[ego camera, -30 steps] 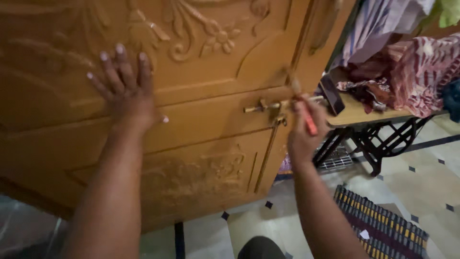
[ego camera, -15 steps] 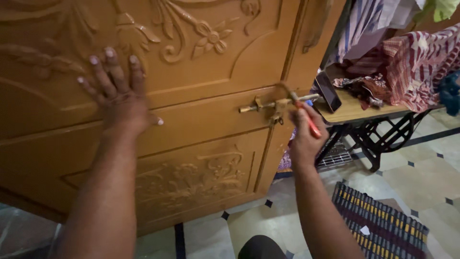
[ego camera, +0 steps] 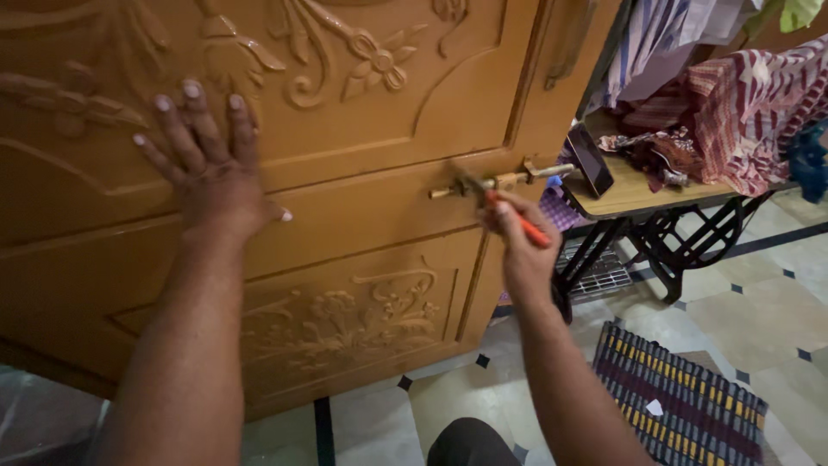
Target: The person paints the surface of a yellow wooden cabinet using a small paintbrush. They apply paint to the carved floral patterns and the flat panels, moving the brush in short strokes to cover the details and the area around the latch.
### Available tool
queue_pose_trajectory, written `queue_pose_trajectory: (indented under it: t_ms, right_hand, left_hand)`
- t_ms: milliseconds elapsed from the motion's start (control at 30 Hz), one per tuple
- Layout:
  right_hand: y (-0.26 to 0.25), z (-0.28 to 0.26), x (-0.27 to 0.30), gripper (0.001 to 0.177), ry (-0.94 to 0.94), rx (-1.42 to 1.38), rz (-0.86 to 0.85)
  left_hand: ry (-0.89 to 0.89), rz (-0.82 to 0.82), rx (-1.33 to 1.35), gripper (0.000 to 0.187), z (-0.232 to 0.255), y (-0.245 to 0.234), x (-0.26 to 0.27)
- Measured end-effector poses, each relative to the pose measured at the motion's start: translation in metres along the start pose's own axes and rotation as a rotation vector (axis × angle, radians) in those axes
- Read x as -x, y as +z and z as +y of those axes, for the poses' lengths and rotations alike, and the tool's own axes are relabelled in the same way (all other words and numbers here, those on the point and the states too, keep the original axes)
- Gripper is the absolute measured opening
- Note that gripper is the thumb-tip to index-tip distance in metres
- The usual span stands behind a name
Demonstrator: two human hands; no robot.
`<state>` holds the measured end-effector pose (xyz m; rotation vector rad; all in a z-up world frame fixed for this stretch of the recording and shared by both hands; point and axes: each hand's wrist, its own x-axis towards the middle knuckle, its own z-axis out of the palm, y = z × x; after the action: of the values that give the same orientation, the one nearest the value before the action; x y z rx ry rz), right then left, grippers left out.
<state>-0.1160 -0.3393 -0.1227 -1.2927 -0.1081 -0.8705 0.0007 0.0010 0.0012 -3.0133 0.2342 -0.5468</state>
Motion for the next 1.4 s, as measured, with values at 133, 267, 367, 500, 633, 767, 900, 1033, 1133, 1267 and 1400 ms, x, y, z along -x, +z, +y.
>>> queue_pose_trajectory:
  t_ms: [133,267,367,500,633,767,900,1033,1133,1267,1400]
  right_hand:
    - [-0.023,-0.005,-0.005,0.018,-0.159,0.238,0.140]
    - [-0.018,-0.001,0.001,0.016,-0.314,0.444,0.058]
    - [-0.009,-0.004,0.005,0.018,-0.143,0.191,-0.090]
    - [-0.017,-0.019,-0.008,0.019,0.048,0.100,0.043]
    - [-0.027,-0.030,-0.010,0.018,-0.241,0.550,0.031]
    - [-0.025,-0.025,-0.011,0.021,-0.197,0.381,-0.079]
    - [-0.026,-0.018,-0.017,0.021,0.080,-0.012,0.029]
    - [-0.036,-0.011,-0.018,0.023,0.047,-0.112,0.110]
    - [-0.045,-0.005,-0.019,0.024,0.029,0.061,0.085]
    - [-0.046,-0.001,-0.011,0.022,-0.253,0.337,0.144]
    - [-0.036,0.000,-0.009,0.019,-0.171,0.262,0.045]
  left_hand:
    - [0.023,0.036,-0.001,0.157,-0.002,0.002,0.003]
    - [0.036,0.081,0.010,0.158,-0.001,0.003,0.003]
    - [0.025,0.073,0.034,0.157,0.000,0.002,0.005]
    - [0.021,0.088,0.045,0.157,0.002,0.003,0.005]
    - [0.018,0.061,0.022,0.159,0.000,0.004,0.003]
    - [0.020,0.056,-0.003,0.155,0.000,0.005,0.004]
    - [0.014,0.026,-0.016,0.157,0.001,0.002,0.003]
    - [0.027,0.021,-0.019,0.159,0.000,0.001,0.004]
    - [0.013,0.018,-0.014,0.158,0.002,-0.001,0.005]
    - [0.003,0.015,0.043,0.156,0.001,-0.003,0.007]
    - [0.018,0.038,0.034,0.157,0.003,0.000,0.007]
